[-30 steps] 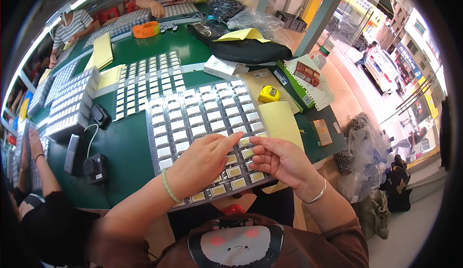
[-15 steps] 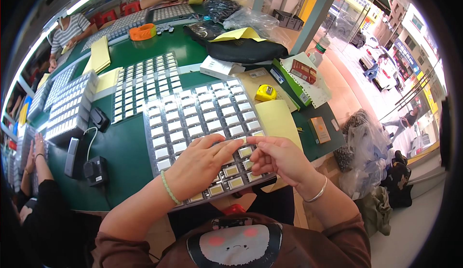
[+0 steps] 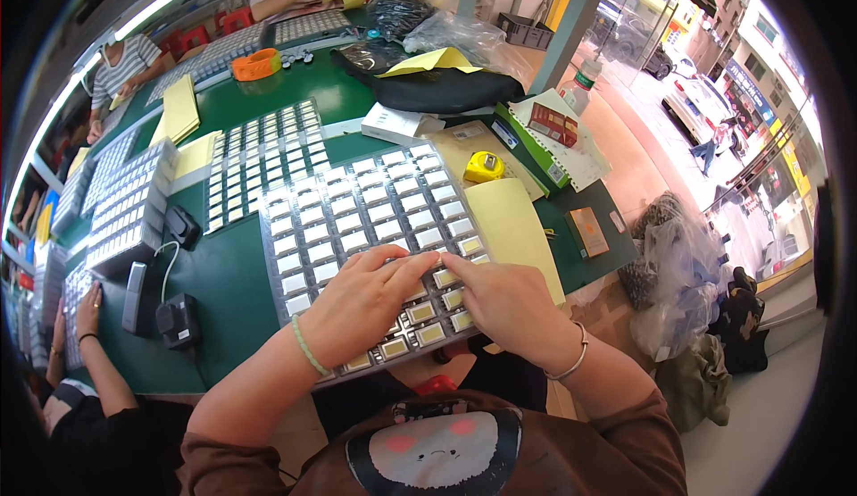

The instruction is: The person places small yellow rectangular components into a grid-like tray. They repeatedly pick up the components from a stack of yellow paper and insert them into the slots of the tray. The person works continuously on filling the tray with these items.

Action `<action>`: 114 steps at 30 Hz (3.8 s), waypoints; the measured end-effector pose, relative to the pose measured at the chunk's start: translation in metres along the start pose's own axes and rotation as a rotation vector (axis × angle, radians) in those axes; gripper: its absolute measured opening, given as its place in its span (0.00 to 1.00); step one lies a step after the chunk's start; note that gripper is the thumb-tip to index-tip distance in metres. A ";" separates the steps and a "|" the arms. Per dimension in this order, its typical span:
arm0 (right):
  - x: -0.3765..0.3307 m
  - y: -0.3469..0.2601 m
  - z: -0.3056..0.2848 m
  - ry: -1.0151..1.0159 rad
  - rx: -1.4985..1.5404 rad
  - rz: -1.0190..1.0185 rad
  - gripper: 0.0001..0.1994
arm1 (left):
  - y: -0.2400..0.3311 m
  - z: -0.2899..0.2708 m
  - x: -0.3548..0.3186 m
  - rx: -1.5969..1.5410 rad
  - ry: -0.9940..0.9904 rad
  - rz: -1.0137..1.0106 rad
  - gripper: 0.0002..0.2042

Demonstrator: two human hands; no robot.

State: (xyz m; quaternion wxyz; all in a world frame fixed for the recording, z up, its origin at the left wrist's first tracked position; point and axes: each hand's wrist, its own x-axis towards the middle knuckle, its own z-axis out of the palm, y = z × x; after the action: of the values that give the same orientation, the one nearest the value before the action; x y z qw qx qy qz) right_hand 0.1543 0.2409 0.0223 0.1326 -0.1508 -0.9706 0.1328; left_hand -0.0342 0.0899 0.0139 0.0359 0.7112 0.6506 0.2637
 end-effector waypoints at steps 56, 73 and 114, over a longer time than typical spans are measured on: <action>-0.160 0.148 0.073 0.613 0.059 -0.131 0.20 | 0.105 0.184 0.041 0.114 -0.037 0.107 0.41; -0.162 0.145 0.075 0.657 0.089 -0.092 0.18 | 0.106 0.186 0.041 0.167 -0.019 0.113 0.41; 0.040 0.003 -0.010 -0.522 1.713 0.733 0.16 | -0.006 -0.016 -0.037 -0.168 0.176 -0.144 0.19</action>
State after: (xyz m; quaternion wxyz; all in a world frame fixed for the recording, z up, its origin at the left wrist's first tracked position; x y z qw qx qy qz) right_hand 0.1214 0.2585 0.0391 -0.0717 -0.2624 -0.4365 0.8576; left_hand -0.0473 0.0510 0.0131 0.0571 0.6313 0.6762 0.3754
